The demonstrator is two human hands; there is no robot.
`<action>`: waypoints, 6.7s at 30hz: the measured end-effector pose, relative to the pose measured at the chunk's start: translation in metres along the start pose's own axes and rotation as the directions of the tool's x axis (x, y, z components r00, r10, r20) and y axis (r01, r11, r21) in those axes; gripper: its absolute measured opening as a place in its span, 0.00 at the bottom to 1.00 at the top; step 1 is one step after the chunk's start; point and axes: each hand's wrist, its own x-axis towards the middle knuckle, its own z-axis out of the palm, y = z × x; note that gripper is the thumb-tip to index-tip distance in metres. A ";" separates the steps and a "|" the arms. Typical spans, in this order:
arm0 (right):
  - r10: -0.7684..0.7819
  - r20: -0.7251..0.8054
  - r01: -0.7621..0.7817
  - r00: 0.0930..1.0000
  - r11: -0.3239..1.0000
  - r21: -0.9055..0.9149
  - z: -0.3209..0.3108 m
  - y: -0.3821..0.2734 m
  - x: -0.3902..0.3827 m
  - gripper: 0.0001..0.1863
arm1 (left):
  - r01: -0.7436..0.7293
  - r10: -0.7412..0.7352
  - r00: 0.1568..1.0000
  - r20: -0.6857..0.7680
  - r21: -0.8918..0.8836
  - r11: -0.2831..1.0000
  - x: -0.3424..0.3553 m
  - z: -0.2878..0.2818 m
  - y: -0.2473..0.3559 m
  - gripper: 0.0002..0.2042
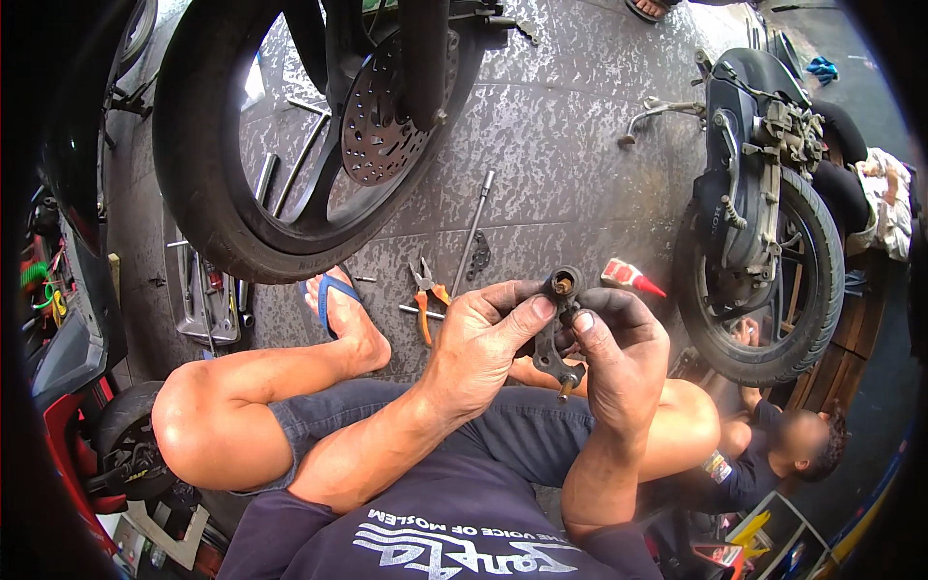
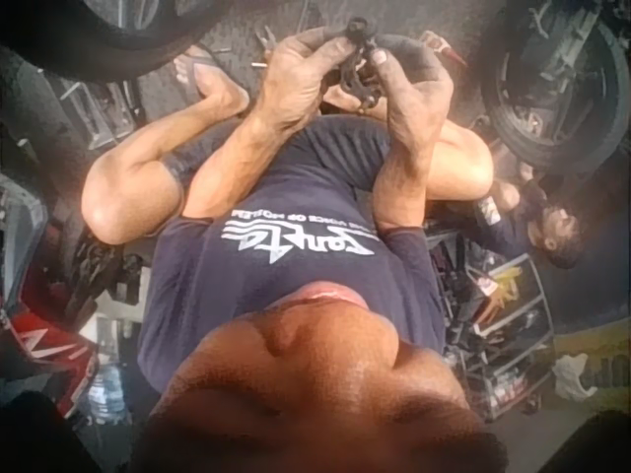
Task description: The person removes the brake caliper from a motorcycle, uses pliers to handle internal components, and applies a red substance to the assembly before reattaching it to the wheel.
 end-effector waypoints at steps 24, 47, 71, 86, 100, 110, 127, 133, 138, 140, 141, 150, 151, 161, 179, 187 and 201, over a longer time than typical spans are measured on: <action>-0.345 0.024 0.333 0.938 0.882 -0.332 0.002 0.002 0.001 0.07 | 0.028 -0.028 0.999 -0.026 0.011 1.000 0.001 -0.001 0.002 0.11; -0.108 0.017 0.109 0.994 0.990 -0.092 -0.001 -0.006 -0.002 0.07 | 0.095 -0.095 0.995 0.018 -0.040 0.995 0.000 -0.002 0.005 0.11; -0.150 -0.020 0.146 0.989 0.982 -0.116 0.006 -0.004 -0.003 0.10 | 0.027 -0.027 0.999 0.018 0.030 0.999 0.004 -0.003 0.004 0.12; -0.581 0.141 0.565 0.802 0.659 -0.497 0.008 0.009 -0.009 0.21 | -0.147 0.129 0.963 0.237 0.060 0.987 0.019 -0.024 -0.006 0.14; -0.598 0.107 0.597 0.794 0.735 -0.323 0.009 0.002 -0.004 0.19 | -0.053 0.118 0.944 0.309 -0.210 0.976 0.025 -0.029 -0.007 0.16; -0.518 0.143 0.537 0.843 0.822 -0.190 0.007 0.003 -0.006 0.21 | -0.057 0.109 0.952 0.285 -0.185 0.981 0.024 -0.023 -0.002 0.15; -0.541 0.096 0.546 0.835 0.799 -0.251 0.002 0.004 0.000 0.19 | 0.068 -0.035 0.980 0.196 -0.163 0.984 0.018 -0.008 0.001 0.12; -0.608 0.170 0.604 0.776 0.637 -0.478 0.000 0.003 0.002 0.18 | 0.135 -0.123 0.982 0.142 -0.075 0.988 0.015 -0.008 0.006 0.12; -0.724 0.191 0.680 0.662 0.475 -0.558 0.003 0.001 0.008 0.18 | 0.203 -0.198 0.977 0.075 -0.054 0.978 0.011 -0.004 0.012 0.12; -0.725 0.192 0.685 0.661 0.479 -0.549 0.002 0.001 0.009 0.18 | 0.214 -0.211 0.976 0.060 -0.060 0.975 0.010 -0.002 0.014 0.12; -0.725 0.185 0.683 0.663 0.486 -0.545 0.002 0.002 0.009 0.18 | 0.217 -0.214 0.975 0.052 -0.066 0.974 0.009 -0.001 0.015 0.12; -0.750 0.285 0.739 0.596 0.375 -0.560 0.002 0.004 0.010 0.18 | 0.244 -0.242 0.970 0.034 -0.067 0.968 0.008 0.001 0.017 0.11; -0.747 0.297 0.737 0.596 0.360 -0.573 0.003 0.003 0.010 0.19 | 0.240 -0.238 0.971 0.034 -0.063 0.969 0.009 0.000 0.016 0.11; -0.634 0.248 0.660 0.732 0.572 -0.486 -0.002 0.005 0.010 0.20 | 0.190 -0.190 0.982 0.006 -0.028 0.981 0.009 0.000 0.016 0.11; -0.503 0.129 0.496 0.855 0.717 -0.490 0.001 -0.005 0.005 0.10 | 0.115 -0.125 0.991 0.056 0.157 0.981 0.009 -0.005 0.019 0.12; -0.370 0.066 0.374 0.927 0.886 -0.274 0.001 -0.007 0.005 0.09 | 0.017 -0.033 0.998 0.055 0.263 0.965 0.007 0.006 0.025 0.10; -0.369 0.101 0.380 0.924 0.914 -0.141 -0.001 -0.002 0.004 0.08 | -0.006 -0.023 0.993 0.114 0.248 0.969 0.006 0.002 0.024 0.10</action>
